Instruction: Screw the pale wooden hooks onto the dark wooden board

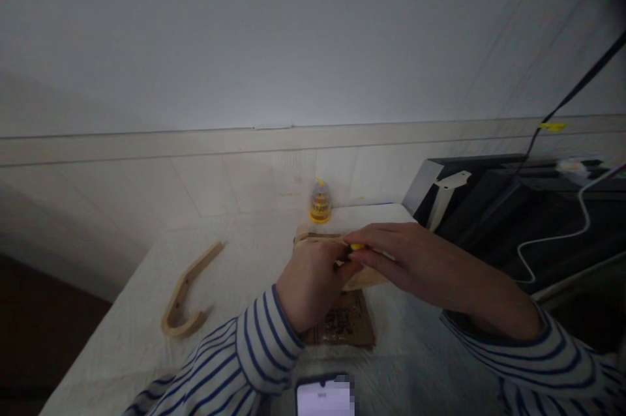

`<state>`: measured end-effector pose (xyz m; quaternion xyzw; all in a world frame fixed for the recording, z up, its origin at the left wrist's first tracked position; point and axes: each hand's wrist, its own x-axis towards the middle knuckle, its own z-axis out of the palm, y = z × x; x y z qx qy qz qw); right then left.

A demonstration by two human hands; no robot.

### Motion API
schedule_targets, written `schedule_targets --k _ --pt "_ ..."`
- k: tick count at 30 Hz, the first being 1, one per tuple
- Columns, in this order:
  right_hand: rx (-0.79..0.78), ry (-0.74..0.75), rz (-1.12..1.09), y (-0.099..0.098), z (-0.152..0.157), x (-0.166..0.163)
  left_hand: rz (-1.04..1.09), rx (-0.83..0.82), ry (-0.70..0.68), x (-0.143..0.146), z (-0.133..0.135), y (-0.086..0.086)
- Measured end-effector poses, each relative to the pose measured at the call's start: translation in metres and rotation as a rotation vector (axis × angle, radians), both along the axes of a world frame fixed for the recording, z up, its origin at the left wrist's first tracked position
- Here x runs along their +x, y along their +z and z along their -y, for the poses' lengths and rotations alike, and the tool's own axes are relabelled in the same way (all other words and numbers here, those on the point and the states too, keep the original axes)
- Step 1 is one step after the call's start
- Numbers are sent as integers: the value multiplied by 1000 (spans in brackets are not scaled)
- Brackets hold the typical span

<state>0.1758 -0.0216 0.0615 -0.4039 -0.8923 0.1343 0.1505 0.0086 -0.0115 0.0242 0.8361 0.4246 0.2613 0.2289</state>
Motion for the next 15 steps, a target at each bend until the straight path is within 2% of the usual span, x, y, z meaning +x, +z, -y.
schedule_targets --k 12,15 --pt "69 -46 70 -6 1 0 40 -21 -131 -3 -3 2" --pt "80 -42 67 -6 2 0 35 -30 -119 -3 -3 1"
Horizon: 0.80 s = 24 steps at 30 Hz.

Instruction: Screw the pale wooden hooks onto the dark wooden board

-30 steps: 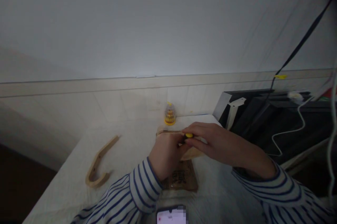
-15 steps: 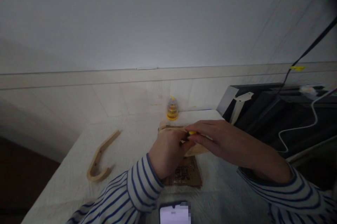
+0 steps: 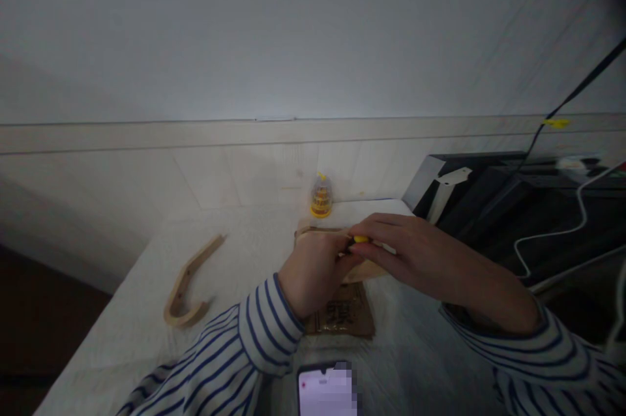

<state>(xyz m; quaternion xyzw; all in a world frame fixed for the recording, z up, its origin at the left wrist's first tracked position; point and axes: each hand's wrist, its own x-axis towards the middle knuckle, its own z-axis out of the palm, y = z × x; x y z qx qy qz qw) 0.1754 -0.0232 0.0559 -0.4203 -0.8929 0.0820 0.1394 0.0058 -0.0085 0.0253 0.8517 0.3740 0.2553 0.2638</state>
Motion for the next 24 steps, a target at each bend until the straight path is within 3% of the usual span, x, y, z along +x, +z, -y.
schedule_targets --k 9,19,24 --pt "-2 4 -34 0 -2 -3 -57 31 172 4 5 -3" --pt "178 -42 27 -9 -3 5 -58 14 141 1 3 -5" --pt "134 -16 73 -4 -1 0 -70 17 138 3 3 -3"
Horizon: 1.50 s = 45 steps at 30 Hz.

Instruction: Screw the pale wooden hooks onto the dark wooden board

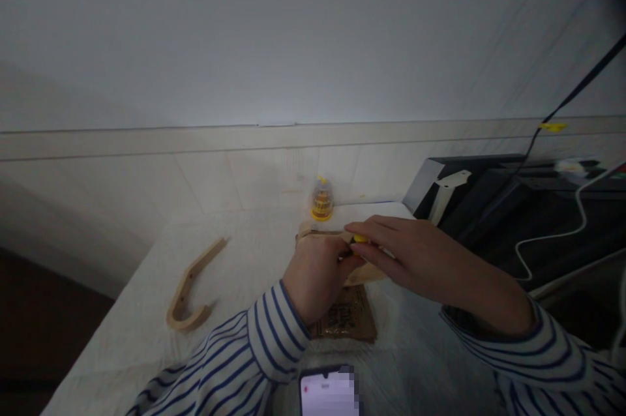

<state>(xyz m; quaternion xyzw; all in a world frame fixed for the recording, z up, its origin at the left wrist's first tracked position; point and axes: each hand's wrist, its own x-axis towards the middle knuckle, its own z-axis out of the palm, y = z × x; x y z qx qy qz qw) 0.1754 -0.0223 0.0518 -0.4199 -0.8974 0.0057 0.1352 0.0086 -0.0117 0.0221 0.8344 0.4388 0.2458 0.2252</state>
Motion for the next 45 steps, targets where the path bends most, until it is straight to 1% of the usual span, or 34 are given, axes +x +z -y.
schedule_targets --k 3,10,15,21,30,35,40,45 --pt "-22 -11 8 1 0 -3 6 11 -11 1 0 1" --pt "-13 2 18 1 1 -3 4 13 -30 0 -1 1" --pt "-10 -32 57 1 2 -4 18 20 -33 -1 -1 2" --pt "-21 -51 58 2 5 -7 54 19 -76 -3 -3 0" --pt "4 -70 77 -1 4 -8 86 22 -124 -5 -5 -3" --pt "17 -80 74 -1 5 -9 119 5 -168 -5 -7 -2" --pt "26 -77 80 -2 4 -9 87 -12 -117 -4 -6 -3" --pt "11 -89 77 -2 4 -10 134 -19 -88 -3 -6 -5"
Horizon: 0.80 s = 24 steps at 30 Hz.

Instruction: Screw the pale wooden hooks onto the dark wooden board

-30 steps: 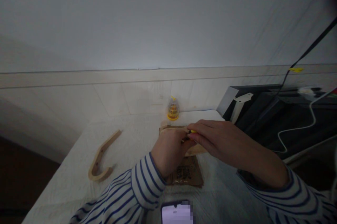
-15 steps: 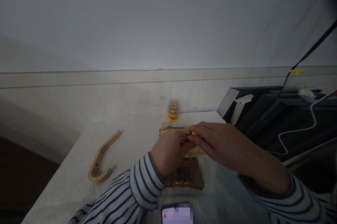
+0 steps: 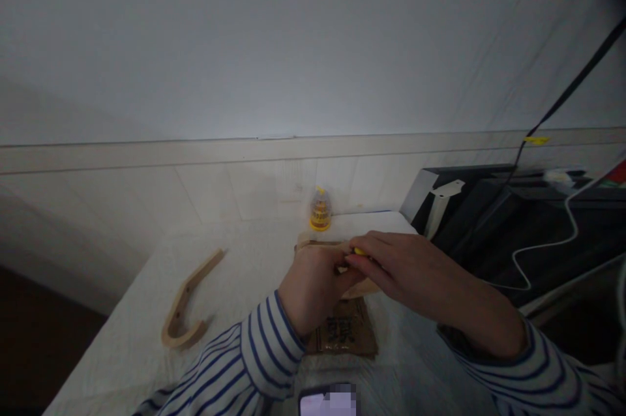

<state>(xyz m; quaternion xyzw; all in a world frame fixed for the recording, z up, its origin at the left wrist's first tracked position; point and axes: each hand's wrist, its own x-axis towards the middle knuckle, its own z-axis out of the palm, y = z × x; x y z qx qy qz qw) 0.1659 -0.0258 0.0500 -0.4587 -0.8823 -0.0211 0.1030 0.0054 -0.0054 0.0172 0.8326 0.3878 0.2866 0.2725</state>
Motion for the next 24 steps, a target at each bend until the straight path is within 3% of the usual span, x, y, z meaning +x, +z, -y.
schedule_targets --k 11,16,24 --pt "36 50 -55 0 2 7 -66 -19 63 -1 -2 -2" --pt "-22 106 -82 3 3 7 -28 -9 29 -1 -2 0" --pt "-70 65 -69 2 3 6 -48 -19 17 -1 -2 -1"
